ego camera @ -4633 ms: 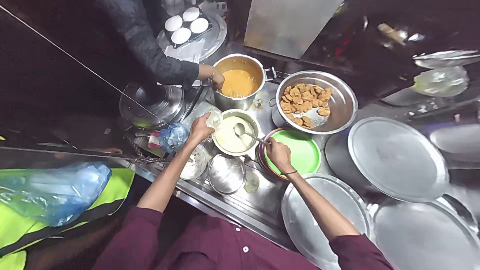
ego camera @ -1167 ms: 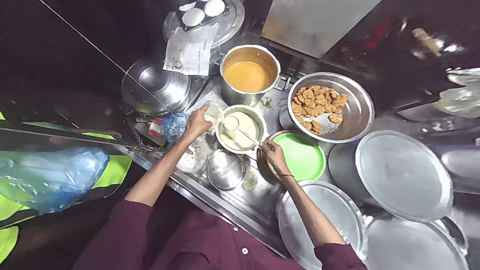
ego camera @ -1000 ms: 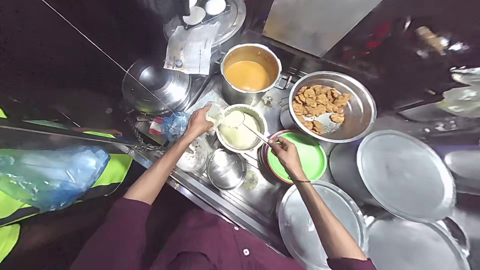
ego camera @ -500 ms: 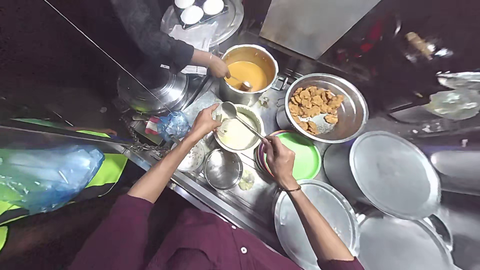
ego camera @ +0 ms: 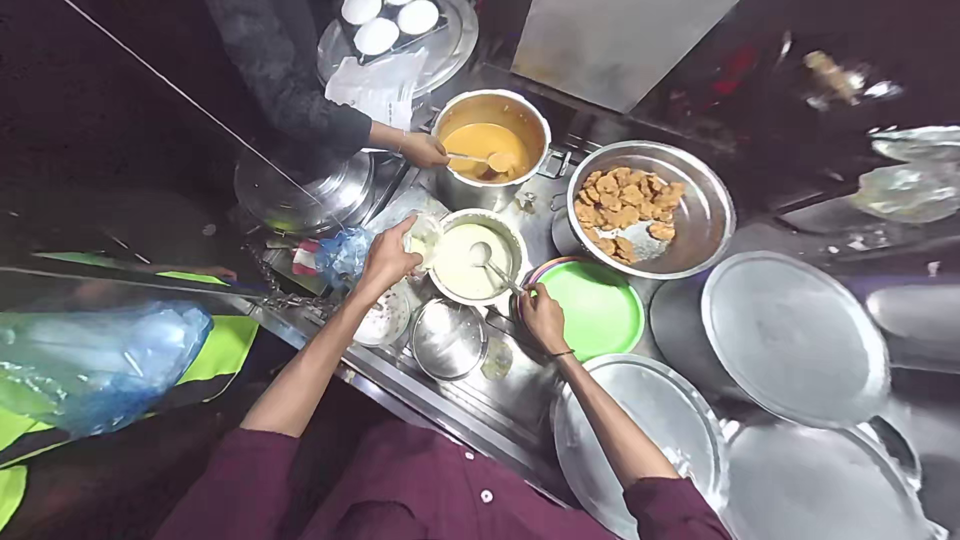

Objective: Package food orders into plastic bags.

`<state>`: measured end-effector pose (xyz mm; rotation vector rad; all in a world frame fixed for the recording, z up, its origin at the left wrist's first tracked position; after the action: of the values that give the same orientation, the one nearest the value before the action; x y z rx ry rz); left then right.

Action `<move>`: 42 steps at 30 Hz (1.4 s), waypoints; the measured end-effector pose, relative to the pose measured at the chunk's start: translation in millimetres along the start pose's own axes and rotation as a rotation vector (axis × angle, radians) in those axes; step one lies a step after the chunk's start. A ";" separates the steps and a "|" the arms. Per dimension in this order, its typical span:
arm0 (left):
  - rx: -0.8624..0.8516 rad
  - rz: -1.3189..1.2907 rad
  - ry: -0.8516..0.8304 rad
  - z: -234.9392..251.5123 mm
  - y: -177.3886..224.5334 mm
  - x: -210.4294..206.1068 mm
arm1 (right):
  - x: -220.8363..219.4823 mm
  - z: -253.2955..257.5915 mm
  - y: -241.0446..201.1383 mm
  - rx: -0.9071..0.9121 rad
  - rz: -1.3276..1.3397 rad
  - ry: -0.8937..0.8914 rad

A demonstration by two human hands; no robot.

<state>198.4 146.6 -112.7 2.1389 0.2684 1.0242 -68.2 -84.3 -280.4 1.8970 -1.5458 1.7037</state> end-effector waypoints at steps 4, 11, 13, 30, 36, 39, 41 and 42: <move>-0.011 -0.058 -0.006 -28.7 -4.0 8.5 | -9.1 2.3 -4.9 0.067 -0.074 -0.014; 0.002 -0.006 -0.021 -41.5 -4.3 5.3 | -4.1 10.4 -8.9 -0.107 0.439 -0.152; 0.008 0.037 -0.019 -41.9 -5.1 1.6 | -2.7 18.1 -10.9 -0.160 0.455 -0.149; -0.056 -0.043 -0.148 -84.7 3.4 -25.3 | 33.3 -30.4 -118.3 0.324 0.543 -0.382; -0.176 0.027 -0.025 -100.0 16.4 -21.8 | 78.8 -57.2 -183.0 0.543 0.187 -0.120; -0.172 -0.028 0.017 -108.3 8.0 -25.6 | 80.2 -62.6 -176.3 0.489 0.154 -0.235; -0.191 -0.008 0.054 -109.3 3.4 -26.1 | 94.2 -65.7 -173.4 0.489 0.220 -0.236; -0.212 -0.020 0.081 -109.3 0.9 -27.4 | 105.2 -67.6 -171.0 0.502 0.244 -0.180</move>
<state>99.2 191.1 -83.3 1.9045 0.2100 1.0792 -3.0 -19.6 -89.5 2.2167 -1.5752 2.2571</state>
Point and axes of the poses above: each hand's wrist, its own z-axis towards the middle knuckle, its own x-axis out of the back of the hand, y = z × x, the point moved 3 cm from there along z, towards the middle knuckle
